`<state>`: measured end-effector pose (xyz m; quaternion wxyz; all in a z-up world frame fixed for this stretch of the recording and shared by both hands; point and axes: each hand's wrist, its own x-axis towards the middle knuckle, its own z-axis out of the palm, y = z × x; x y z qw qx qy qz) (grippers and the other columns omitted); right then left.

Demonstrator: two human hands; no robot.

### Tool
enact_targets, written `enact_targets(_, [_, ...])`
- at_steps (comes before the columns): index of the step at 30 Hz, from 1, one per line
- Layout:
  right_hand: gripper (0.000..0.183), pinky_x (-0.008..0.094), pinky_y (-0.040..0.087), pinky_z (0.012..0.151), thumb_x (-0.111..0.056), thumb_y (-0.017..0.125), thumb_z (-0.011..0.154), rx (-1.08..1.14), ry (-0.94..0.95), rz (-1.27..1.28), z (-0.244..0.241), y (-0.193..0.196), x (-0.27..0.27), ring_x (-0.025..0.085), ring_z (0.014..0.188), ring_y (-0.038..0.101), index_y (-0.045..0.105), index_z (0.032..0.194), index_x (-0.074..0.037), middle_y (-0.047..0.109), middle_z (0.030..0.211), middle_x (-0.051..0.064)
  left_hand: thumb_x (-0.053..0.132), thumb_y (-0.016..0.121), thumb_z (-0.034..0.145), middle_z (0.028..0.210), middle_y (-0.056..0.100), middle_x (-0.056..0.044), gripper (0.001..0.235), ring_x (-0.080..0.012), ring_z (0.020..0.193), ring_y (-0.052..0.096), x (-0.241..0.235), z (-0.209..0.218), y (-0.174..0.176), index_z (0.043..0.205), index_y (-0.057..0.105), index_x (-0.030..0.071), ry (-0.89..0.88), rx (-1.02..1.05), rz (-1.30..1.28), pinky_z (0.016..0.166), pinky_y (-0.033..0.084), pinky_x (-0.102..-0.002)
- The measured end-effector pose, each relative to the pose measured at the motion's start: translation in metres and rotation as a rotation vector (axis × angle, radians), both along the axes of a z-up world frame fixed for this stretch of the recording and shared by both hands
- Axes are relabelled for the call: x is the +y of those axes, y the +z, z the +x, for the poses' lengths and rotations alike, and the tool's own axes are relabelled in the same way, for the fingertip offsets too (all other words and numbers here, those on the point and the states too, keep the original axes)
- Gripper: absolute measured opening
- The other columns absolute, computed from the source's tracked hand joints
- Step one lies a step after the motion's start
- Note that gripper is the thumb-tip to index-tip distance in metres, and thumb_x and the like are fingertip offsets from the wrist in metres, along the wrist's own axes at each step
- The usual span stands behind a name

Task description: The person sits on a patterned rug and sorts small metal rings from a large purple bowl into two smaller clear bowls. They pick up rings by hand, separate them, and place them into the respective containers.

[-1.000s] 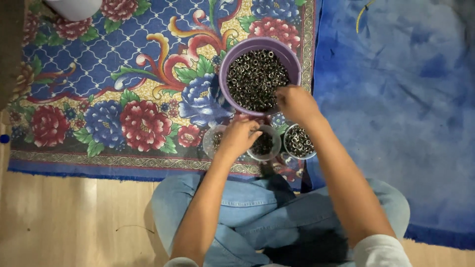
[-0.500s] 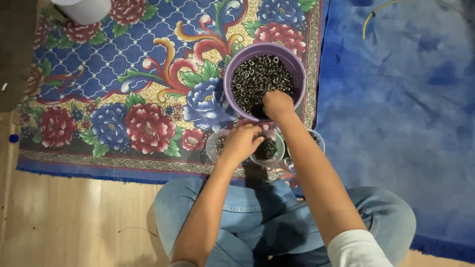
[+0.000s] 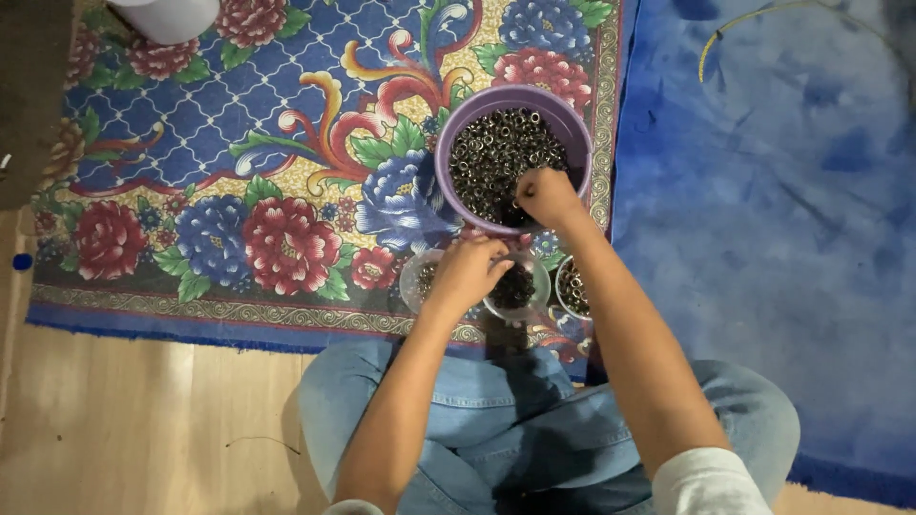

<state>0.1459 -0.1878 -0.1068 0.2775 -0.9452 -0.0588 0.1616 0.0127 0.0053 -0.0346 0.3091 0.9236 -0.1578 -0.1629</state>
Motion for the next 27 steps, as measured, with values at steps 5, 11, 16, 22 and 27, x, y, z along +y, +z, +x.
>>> enact_targets(5, [0.017,0.047,0.057,0.086,-0.021,0.074,0.085,0.024,-0.037,0.139,-0.017,0.05,-0.011,0.031,0.09,0.074,0.078,0.101,-0.019,0.078,0.087,0.006,0.029,0.07,0.091,0.094,0.076,-0.004,0.02,-0.0319,0.096,0.073,-0.003,0.0,-0.012,0.107,0.075,0.018,0.061,-0.089,-0.061,0.09,0.053,-0.046])
enact_targets(11, [0.021,0.038,0.055,0.077,-0.002,0.07,0.084,0.183,-0.025,0.504,-0.069,0.116,-0.016,0.022,0.075,0.068,0.075,0.104,0.001,0.075,0.086,0.016,0.028,0.08,0.083,0.089,0.074,-0.005,0.028,-0.0299,0.088,0.072,-0.009,-0.003,0.005,0.108,0.074,0.017,0.179,-0.178,-0.332,0.083,0.055,-0.043])
enact_targets(16, [0.015,0.023,0.053,0.061,-0.004,0.073,0.085,0.34,-0.062,0.66,-0.095,0.104,-0.025,0.014,0.069,0.066,0.077,0.099,-0.002,0.074,0.079,0.009,0.025,0.086,0.075,0.083,0.072,-0.002,0.027,-0.0282,0.085,0.07,-0.01,-0.005,0.01,0.099,0.074,0.019,0.124,-0.336,-0.469,0.083,0.053,-0.039])
enact_targets(22, [0.016,0.025,0.052,0.058,-0.002,0.073,0.085,0.365,-0.051,0.693,-0.107,0.113,-0.04,0.017,0.067,0.068,0.075,0.1,0.003,0.073,0.08,0.013,0.027,0.08,0.085,0.082,0.072,0.002,0.014,-0.0206,0.084,0.07,-0.015,-0.01,0.019,0.096,0.074,0.023,0.018,-0.391,-0.467,0.081,0.049,-0.035])
enact_targets(27, [0.024,0.042,0.058,0.074,-0.033,0.084,0.08,0.193,0.082,0.072,-0.096,0.074,-0.07,0.032,0.081,0.075,0.081,0.096,-0.016,0.078,0.081,0.009,0.023,0.079,0.085,0.081,0.073,-0.001,0.01,-0.0234,0.085,0.072,-0.016,-0.008,-0.003,0.094,0.076,0.02,-0.032,-0.397,-0.36,0.087,0.052,-0.039])
